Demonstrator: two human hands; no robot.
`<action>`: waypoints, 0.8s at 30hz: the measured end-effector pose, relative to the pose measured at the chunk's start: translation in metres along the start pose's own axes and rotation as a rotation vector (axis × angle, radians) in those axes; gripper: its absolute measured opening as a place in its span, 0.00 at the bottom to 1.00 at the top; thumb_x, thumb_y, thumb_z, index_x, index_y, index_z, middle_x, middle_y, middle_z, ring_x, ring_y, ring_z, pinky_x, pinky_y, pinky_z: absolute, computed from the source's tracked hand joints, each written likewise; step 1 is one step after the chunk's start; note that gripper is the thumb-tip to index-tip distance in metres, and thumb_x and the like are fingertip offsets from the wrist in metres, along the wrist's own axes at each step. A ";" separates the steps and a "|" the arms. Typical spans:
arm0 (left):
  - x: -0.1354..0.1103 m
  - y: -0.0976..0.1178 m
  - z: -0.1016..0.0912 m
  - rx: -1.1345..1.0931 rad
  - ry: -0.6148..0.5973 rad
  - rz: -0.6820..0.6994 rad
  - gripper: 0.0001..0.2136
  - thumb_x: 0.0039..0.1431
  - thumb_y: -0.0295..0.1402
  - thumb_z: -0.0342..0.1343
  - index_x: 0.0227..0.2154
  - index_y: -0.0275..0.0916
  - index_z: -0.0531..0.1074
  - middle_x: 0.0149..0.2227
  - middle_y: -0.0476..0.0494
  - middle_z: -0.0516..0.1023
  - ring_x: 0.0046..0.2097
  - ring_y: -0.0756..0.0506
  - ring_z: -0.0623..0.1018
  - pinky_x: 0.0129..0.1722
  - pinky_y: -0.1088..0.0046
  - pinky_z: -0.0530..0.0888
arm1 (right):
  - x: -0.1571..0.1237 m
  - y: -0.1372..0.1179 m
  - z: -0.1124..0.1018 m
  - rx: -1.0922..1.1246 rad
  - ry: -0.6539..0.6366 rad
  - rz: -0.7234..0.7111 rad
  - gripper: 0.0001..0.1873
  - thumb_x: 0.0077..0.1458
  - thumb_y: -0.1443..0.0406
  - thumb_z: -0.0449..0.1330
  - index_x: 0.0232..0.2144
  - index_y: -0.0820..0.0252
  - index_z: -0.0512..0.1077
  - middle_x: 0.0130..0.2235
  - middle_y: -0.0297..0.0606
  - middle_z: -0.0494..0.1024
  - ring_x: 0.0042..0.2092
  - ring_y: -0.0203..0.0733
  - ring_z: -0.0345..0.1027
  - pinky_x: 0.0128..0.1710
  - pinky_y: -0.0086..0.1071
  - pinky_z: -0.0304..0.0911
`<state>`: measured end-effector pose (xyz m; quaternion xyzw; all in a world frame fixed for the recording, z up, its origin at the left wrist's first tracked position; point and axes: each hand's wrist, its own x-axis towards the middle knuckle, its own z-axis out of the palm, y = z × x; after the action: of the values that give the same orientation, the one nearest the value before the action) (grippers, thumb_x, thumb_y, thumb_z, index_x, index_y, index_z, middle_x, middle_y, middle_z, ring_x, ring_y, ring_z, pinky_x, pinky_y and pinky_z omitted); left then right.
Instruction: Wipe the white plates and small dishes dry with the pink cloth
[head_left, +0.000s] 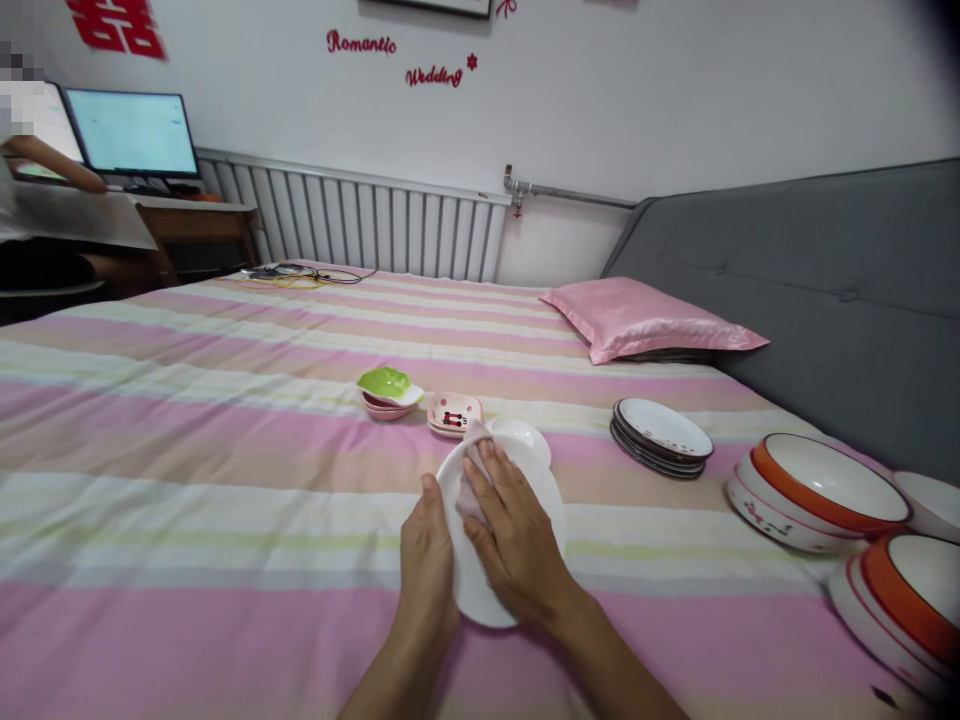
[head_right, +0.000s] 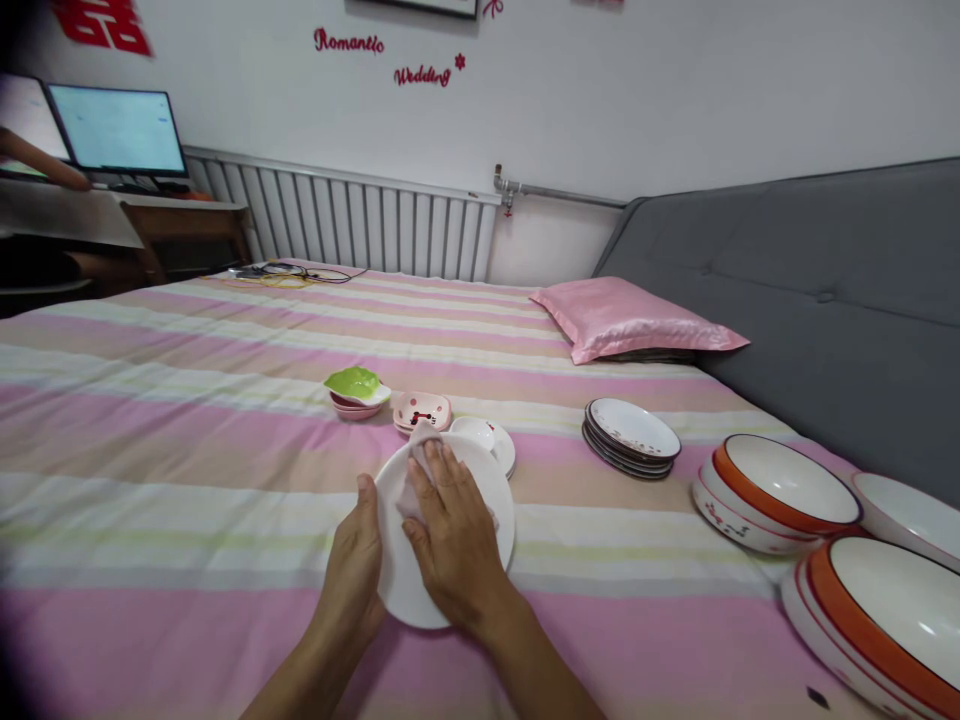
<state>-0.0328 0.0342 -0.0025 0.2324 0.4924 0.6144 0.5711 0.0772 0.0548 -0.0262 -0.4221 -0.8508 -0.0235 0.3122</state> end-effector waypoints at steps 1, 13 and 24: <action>0.001 0.000 0.000 -0.003 -0.001 0.001 0.28 0.50 0.53 0.50 0.43 0.33 0.72 0.40 0.34 0.78 0.43 0.41 0.77 0.44 0.68 0.71 | 0.000 -0.002 -0.002 0.015 -0.015 -0.018 0.28 0.59 0.65 0.47 0.61 0.62 0.47 0.64 0.40 0.42 0.64 0.45 0.32 0.61 0.46 0.42; 0.010 0.000 -0.005 -0.084 0.207 -0.008 0.24 0.53 0.52 0.48 0.32 0.31 0.74 0.31 0.37 0.79 0.34 0.44 0.79 0.34 0.71 0.76 | 0.005 -0.021 -0.025 0.226 -0.180 -0.188 0.20 0.58 0.64 0.50 0.54 0.52 0.62 0.55 0.33 0.67 0.61 0.39 0.50 0.60 0.45 0.44; 0.029 0.019 -0.023 -0.225 0.377 0.073 0.28 0.53 0.52 0.48 0.44 0.29 0.69 0.35 0.34 0.78 0.32 0.42 0.79 0.34 0.64 0.76 | 0.003 -0.010 -0.016 0.108 -0.044 -0.169 0.12 0.58 0.63 0.52 0.43 0.50 0.71 0.49 0.29 0.73 0.57 0.42 0.57 0.58 0.48 0.44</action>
<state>-0.0684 0.0559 -0.0030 0.0660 0.5098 0.7185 0.4686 0.0764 0.0455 -0.0093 -0.3320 -0.8900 0.0056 0.3126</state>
